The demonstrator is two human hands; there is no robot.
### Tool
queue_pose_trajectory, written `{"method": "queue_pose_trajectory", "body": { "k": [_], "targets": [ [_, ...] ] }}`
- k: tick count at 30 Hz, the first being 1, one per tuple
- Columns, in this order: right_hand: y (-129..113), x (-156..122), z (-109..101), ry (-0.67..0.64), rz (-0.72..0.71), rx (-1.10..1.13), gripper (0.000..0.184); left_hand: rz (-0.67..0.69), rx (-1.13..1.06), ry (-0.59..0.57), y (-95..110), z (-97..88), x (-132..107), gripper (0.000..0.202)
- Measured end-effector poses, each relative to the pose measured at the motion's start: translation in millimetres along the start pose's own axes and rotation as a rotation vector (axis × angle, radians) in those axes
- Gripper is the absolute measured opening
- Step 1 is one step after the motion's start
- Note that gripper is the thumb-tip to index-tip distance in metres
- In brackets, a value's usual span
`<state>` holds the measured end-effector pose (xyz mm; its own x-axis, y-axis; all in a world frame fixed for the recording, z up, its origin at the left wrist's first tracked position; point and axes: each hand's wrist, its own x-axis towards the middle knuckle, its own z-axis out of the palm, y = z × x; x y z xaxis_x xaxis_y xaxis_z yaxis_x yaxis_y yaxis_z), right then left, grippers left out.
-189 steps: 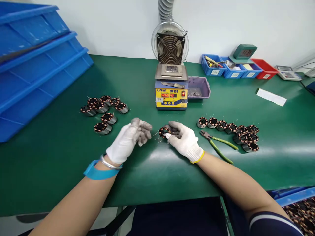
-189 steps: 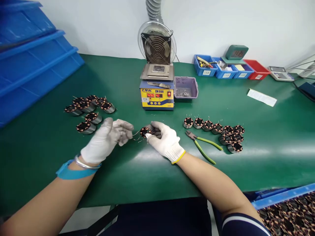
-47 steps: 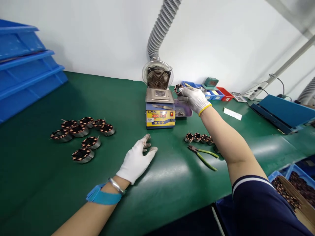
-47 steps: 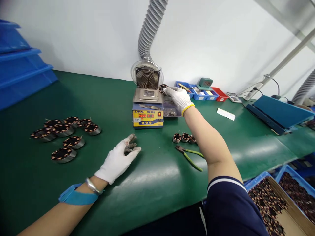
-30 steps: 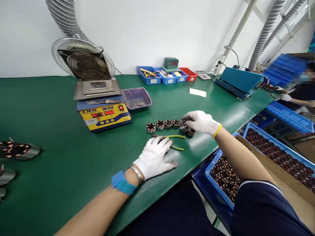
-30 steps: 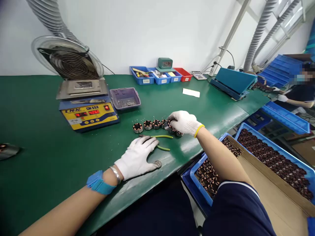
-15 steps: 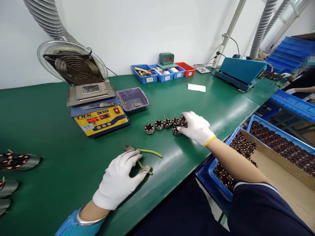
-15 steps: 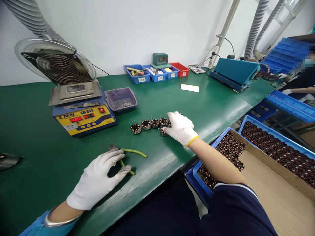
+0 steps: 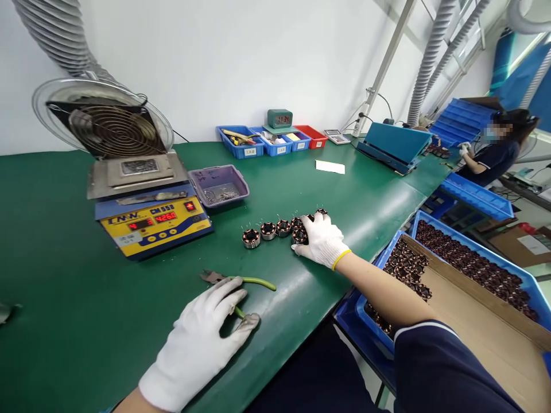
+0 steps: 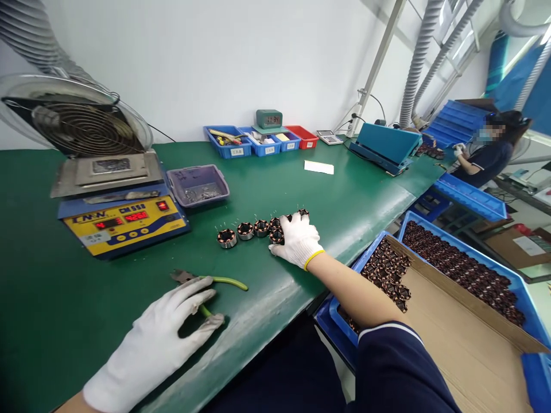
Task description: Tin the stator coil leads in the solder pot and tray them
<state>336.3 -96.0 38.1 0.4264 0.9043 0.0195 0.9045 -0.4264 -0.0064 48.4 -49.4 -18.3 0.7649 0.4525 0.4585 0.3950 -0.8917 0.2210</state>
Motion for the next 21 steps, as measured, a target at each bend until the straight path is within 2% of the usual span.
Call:
{"method": "queue_pose_trajectory", "body": {
  "k": [6, 12, 15, 18, 21],
  "targets": [
    [5.7, 5.0, 7.1, 0.067, -0.005, -0.027, 0.102, 0.031, 0.018, -0.004, -1.5, 0.8, 0.5, 0.041],
    [19.5, 10.6, -3.1, -0.005, -0.13, -0.007, 0.094, 0.033, 0.018, 0.003, -0.5, 0.2, 1.3, 0.039],
    [35.3, 12.3, -10.2, -0.038, -0.217, 0.021, 0.099, 0.047, 0.022, 0.004, -0.8, -0.5, 1.4, 0.039],
    [50.0, 13.2, -8.8, -0.043, -0.284, 0.03, 0.102, 0.078, 0.031, 0.012, -1.1, -1.2, 1.8, 0.04],
    [56.3, 14.1, -3.9, -0.037, -0.319, 0.006, 0.091, 0.092, 0.034, 0.014, -1.3, -1.0, 2.5, 0.039]
  ]
}}
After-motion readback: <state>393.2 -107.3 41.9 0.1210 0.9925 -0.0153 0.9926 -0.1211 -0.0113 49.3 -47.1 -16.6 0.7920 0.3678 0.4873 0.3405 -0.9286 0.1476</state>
